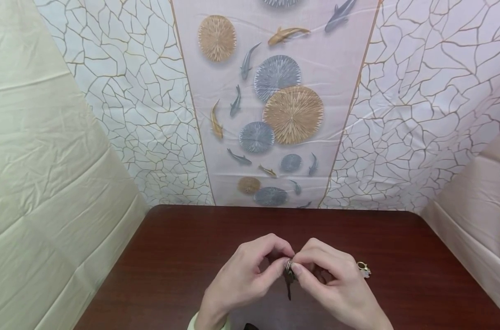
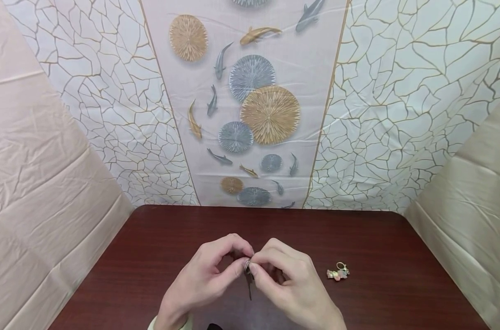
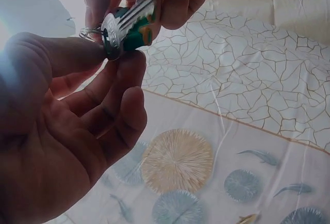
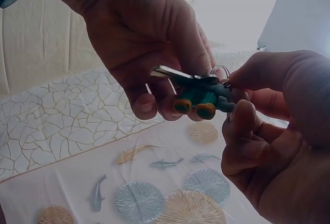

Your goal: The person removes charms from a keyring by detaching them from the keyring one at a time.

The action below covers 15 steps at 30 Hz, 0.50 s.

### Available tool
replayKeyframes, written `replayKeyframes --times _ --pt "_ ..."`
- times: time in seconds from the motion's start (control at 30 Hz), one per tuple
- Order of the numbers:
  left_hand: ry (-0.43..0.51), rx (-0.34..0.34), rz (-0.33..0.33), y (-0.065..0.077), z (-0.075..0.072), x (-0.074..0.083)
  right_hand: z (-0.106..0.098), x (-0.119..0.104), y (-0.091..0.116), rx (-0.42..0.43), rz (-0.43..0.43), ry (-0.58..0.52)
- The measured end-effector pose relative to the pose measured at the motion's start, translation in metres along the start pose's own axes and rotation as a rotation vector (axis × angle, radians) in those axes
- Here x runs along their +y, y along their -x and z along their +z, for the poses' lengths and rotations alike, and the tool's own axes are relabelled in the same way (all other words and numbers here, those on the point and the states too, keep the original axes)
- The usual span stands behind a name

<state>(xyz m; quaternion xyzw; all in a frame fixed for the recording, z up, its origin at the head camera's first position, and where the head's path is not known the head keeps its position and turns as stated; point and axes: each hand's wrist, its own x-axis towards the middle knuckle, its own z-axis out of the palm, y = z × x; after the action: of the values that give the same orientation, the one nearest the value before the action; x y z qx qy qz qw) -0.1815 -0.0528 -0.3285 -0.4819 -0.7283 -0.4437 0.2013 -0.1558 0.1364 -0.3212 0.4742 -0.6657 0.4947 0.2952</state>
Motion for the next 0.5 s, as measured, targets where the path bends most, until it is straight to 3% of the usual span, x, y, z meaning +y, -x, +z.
replayKeyframes --times 0.2,0.5 --pt "-0.037 0.003 0.036 0.0001 -0.0014 0.0003 -0.0005 -0.0001 0.0004 -0.002 0.005 0.011" --pt "-0.015 0.046 -0.064 0.0019 -0.0012 0.0022 -0.0001 -0.0008 0.0012 -0.033 0.017 0.011"
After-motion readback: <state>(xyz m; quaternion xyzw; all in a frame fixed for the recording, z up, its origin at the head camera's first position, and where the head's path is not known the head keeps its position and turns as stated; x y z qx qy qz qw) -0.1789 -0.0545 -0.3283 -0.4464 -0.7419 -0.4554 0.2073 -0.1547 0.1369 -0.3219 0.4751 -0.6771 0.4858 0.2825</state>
